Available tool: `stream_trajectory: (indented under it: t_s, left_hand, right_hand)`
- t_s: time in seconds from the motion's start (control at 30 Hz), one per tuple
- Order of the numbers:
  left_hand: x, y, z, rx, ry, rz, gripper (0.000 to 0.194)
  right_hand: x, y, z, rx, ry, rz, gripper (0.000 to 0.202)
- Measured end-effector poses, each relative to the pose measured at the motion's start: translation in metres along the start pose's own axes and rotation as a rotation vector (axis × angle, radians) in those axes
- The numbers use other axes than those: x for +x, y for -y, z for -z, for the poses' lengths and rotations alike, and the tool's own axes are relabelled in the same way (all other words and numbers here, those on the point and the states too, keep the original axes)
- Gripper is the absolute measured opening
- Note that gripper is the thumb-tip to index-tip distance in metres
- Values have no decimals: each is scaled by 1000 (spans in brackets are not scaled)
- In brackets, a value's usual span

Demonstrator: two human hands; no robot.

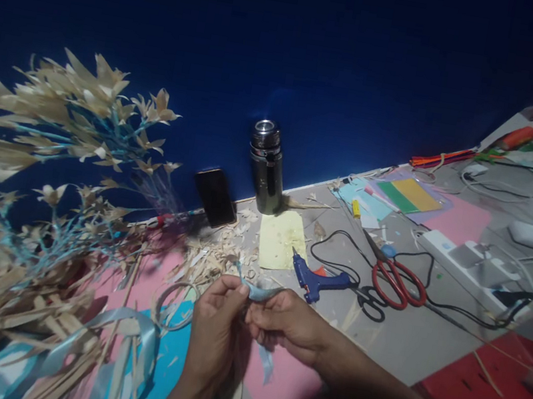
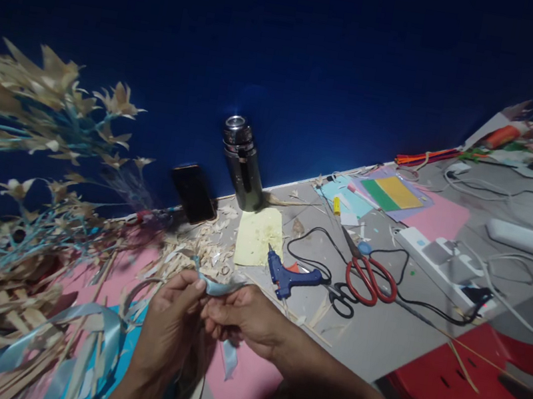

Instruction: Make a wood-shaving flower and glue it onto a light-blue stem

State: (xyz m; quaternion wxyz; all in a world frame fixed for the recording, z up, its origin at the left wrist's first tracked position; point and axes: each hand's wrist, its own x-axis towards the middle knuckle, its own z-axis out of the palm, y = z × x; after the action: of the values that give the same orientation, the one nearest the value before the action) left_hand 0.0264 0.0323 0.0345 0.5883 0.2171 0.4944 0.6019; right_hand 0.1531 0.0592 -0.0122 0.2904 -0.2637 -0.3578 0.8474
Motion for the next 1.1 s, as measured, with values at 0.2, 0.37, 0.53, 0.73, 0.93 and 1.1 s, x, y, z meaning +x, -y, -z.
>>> stream_trajectory:
  t_s: [0.2, 0.37, 0.53, 0.73, 0.93, 1.1]
  left_hand:
    - [4, 1, 7, 114, -77, -55, 31]
    - [4, 4, 8, 265, -62, -98, 29]
    - [3, 10, 6, 327, -48, -112, 30]
    - [2, 12, 4, 353, -60, -123, 32]
    - [0, 10, 2, 225, 54, -35, 29]
    - [3, 11, 2, 96, 118, 69, 27]
  right_hand:
    - [-9, 23, 9, -531, -258, 175, 21]
    - [-14, 50, 9, -584, -441, 327, 19]
    - [-1, 38, 0, -317, -315, 324, 22]
    - [6, 26, -2, -120, -292, 361, 23]
    - [5, 27, -3, -110, -375, 347, 31]
    - [5, 28, -4, -106, -356, 322, 40]
